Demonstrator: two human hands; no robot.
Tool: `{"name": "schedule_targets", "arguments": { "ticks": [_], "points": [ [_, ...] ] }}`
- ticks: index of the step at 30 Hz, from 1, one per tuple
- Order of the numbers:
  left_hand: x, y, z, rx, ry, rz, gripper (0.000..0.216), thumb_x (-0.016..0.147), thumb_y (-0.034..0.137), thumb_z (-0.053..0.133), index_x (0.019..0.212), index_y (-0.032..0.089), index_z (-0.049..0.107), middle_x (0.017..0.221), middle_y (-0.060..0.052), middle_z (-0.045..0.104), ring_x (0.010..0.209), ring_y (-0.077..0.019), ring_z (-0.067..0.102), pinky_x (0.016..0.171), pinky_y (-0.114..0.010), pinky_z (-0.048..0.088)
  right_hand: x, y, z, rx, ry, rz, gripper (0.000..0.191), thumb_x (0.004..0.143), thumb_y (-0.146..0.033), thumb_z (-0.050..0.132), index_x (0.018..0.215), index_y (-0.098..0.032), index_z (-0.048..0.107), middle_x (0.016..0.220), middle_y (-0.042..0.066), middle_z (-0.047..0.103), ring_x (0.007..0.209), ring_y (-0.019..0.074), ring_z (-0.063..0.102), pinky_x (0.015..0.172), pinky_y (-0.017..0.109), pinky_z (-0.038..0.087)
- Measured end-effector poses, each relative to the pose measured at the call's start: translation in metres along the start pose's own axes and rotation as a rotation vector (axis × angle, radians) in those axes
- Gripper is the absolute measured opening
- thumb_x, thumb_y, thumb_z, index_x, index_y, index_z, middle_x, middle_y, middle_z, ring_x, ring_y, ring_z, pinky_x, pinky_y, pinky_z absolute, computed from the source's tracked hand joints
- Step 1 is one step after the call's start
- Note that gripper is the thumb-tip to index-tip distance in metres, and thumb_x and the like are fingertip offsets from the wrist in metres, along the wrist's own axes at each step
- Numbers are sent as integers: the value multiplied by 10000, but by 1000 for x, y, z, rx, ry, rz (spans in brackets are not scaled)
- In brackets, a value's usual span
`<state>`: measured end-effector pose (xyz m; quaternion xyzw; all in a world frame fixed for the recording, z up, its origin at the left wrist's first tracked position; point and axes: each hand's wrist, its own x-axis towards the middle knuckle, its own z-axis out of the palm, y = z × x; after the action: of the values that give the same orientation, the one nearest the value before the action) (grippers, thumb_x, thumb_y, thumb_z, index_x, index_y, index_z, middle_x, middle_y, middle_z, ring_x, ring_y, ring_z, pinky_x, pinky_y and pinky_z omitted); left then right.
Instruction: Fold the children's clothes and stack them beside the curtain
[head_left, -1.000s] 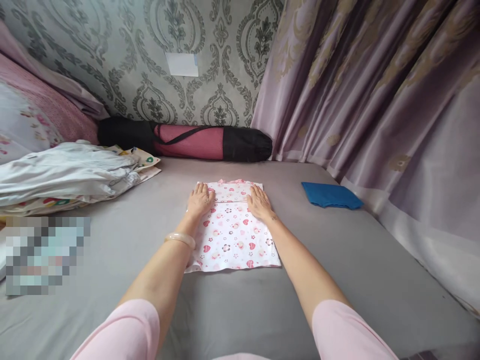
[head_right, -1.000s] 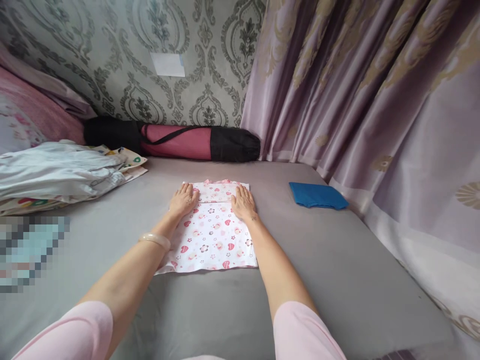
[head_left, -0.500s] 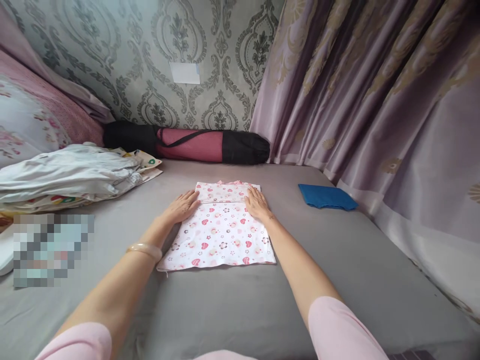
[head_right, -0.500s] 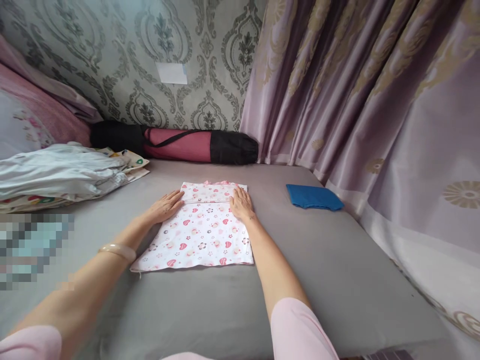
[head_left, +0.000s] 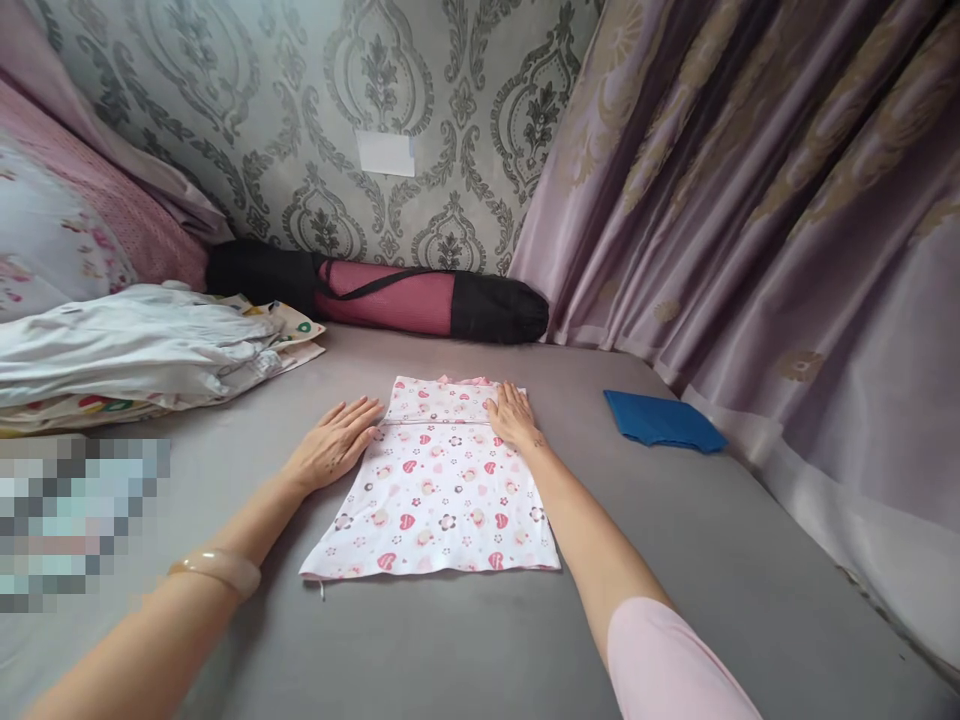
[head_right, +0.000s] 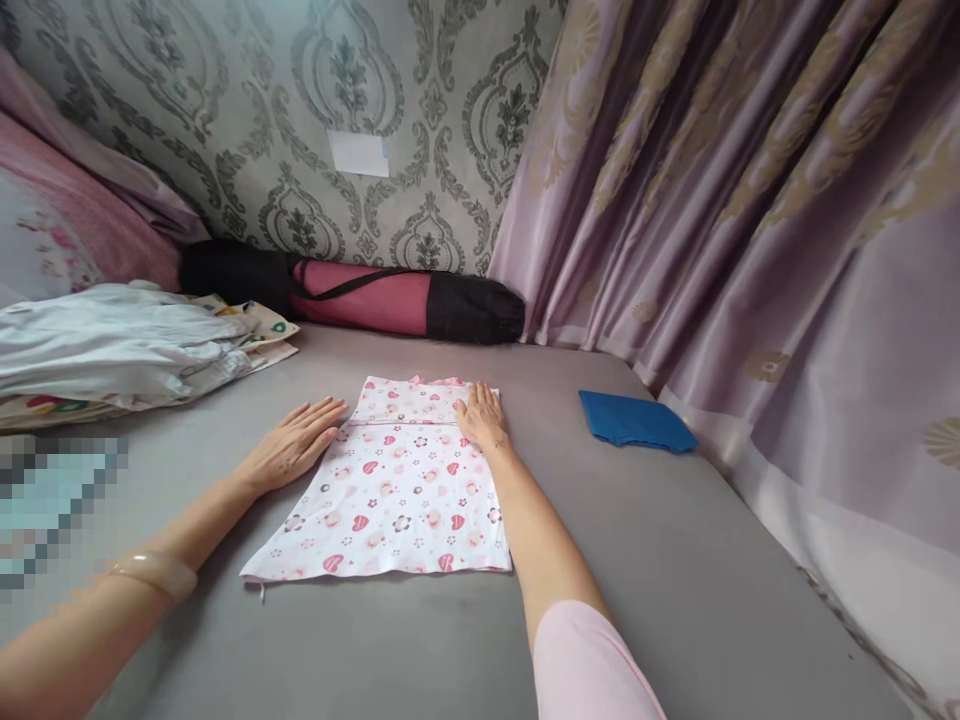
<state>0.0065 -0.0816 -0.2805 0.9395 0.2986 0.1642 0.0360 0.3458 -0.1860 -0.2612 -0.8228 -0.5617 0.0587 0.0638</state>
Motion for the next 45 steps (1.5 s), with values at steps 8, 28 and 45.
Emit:
{"name": "schedule_targets", "arguments": {
  "ticks": [8,28,45],
  "points": [
    [0,5,-6,-41,-56,118,566,1016,492,227,1444,241,500,1517,-47,459,1447,-219,357,1207,-450,258,-1,0,-7,-1,-67,12,695,1010,-446,180,1554,-15,215,1642,155,147,1521,243,109,1219,373,63],
    [1,9,-10,-79,-65,181,489,1025,437,297,1421,264,523,1476,-31,519,1437,-219,374,1195,-427,298,12,-71,-6,-30,-32,-178,653,990,-353,207,1546,-13,241,1637,145,178,1520,225,119,1224,356,42],
    [0,11,-14,-56,-59,187,486,1036,402,282,1414,211,521,1471,-44,527,1440,-222,366,1188,-402,297,23,-116,7,53,-99,-276,643,1003,-349,190,1552,-17,223,1643,140,162,1522,225,104,1224,356,44]
  ]
}}
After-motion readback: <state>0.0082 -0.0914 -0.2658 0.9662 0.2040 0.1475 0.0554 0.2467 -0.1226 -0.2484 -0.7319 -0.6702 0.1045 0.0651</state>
